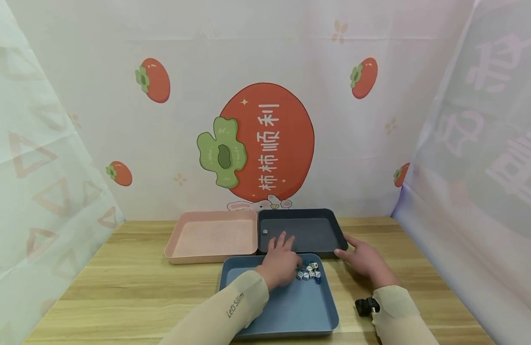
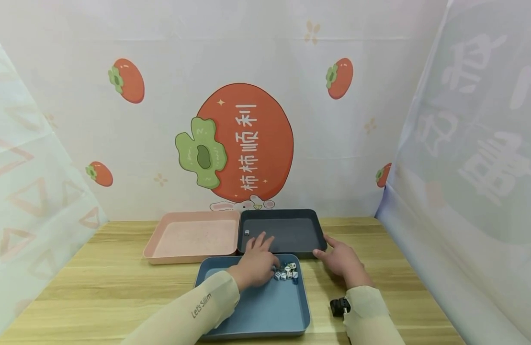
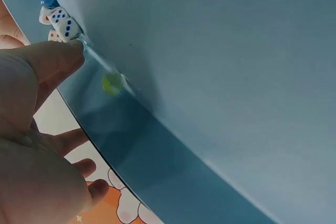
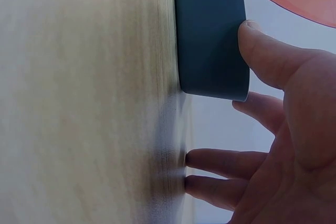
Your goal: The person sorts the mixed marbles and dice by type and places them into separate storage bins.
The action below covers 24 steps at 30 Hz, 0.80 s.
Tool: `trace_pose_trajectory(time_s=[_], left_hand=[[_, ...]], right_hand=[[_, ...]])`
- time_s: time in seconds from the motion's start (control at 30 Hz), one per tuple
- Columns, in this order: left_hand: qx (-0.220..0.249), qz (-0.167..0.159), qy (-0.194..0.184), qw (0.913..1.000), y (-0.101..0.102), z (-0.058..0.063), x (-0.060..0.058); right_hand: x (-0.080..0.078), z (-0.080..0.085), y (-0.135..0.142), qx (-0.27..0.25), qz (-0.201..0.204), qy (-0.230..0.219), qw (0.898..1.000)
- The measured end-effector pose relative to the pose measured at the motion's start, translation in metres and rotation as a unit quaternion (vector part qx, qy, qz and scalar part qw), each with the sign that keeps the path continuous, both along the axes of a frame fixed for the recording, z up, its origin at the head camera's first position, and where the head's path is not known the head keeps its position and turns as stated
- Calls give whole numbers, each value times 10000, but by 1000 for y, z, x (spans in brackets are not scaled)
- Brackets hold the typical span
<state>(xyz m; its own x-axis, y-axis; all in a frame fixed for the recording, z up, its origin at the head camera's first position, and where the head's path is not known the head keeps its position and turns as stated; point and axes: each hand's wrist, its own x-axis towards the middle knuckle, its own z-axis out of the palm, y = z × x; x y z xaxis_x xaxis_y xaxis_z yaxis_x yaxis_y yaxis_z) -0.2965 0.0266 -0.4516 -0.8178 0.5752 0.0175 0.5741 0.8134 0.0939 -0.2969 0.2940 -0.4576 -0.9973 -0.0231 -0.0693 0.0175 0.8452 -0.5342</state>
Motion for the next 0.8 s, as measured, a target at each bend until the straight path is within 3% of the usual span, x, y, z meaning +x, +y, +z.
trace_pose_trajectory(time_s=[0.43, 0.8], left_hand=[[3, 138, 190, 9997, -2, -5, -1], [42, 145, 77, 9999, -11, 3, 2]], right_hand=[[2, -1, -1, -5, 47, 97, 9999], [2, 0, -2, -3, -29, 24, 10000]])
